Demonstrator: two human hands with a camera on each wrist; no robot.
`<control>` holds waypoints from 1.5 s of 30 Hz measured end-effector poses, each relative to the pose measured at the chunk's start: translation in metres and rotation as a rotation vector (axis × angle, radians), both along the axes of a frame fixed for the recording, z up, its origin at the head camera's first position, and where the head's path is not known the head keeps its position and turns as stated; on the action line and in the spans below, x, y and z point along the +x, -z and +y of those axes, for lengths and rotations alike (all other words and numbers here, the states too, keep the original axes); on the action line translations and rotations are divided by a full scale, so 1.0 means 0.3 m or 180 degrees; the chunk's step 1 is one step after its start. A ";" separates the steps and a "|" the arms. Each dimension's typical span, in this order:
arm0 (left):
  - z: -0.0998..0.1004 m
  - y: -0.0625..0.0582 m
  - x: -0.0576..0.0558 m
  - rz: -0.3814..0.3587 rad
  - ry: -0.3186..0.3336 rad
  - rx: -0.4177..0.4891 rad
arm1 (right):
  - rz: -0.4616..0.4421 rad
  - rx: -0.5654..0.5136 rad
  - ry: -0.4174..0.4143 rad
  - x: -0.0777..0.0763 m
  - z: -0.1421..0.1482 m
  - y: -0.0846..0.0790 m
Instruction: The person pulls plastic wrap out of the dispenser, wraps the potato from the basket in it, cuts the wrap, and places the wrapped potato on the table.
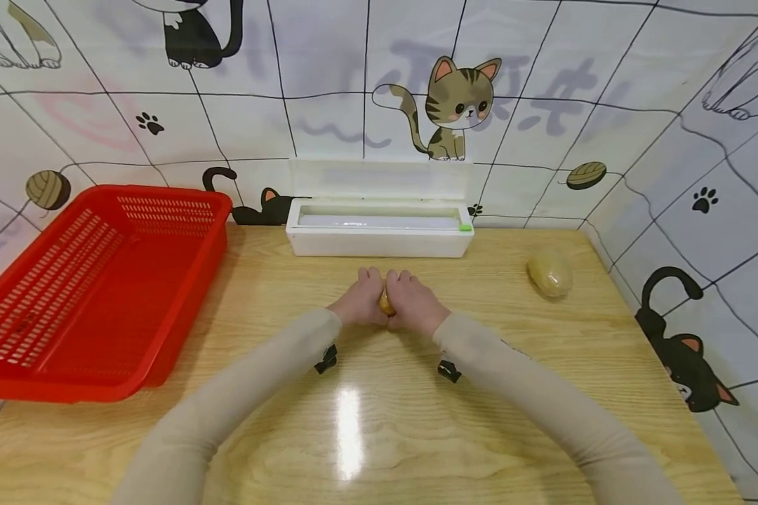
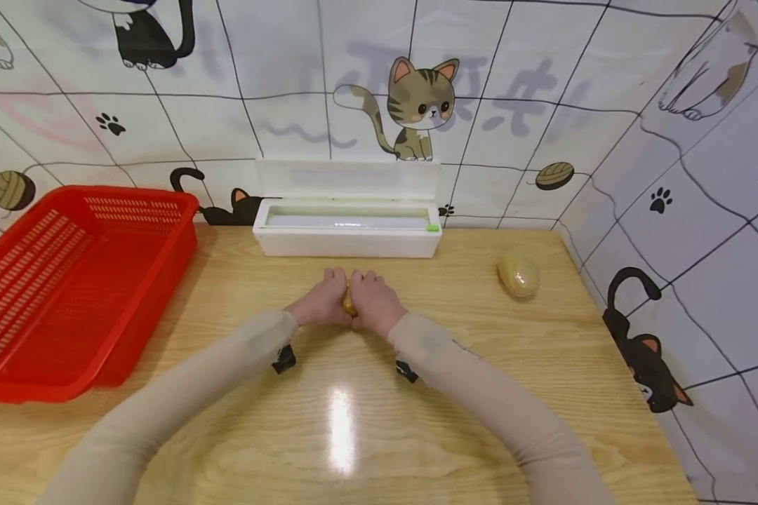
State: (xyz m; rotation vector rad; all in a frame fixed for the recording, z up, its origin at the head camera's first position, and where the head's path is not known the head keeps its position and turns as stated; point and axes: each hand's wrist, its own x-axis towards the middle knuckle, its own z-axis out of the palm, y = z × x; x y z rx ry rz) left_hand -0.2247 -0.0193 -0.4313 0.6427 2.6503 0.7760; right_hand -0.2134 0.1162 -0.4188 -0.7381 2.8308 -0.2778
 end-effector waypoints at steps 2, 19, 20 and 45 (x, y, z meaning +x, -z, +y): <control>-0.002 -0.004 -0.004 -0.0115 -0.0034 -0.0007 | -0.0033 -0.0028 -0.0037 -0.006 0.001 0.004; -0.024 0.018 -0.027 -0.0285 0.0203 0.0209 | 0.0092 -0.0190 -0.0191 -0.044 0.032 0.047; -0.025 0.019 -0.029 -0.0323 0.0185 0.0222 | 0.0054 -0.0259 -0.0232 -0.049 0.035 0.051; -0.138 0.021 -0.007 -0.0007 -0.0098 0.0941 | 0.0507 -0.0070 -0.0318 -0.008 0.047 0.035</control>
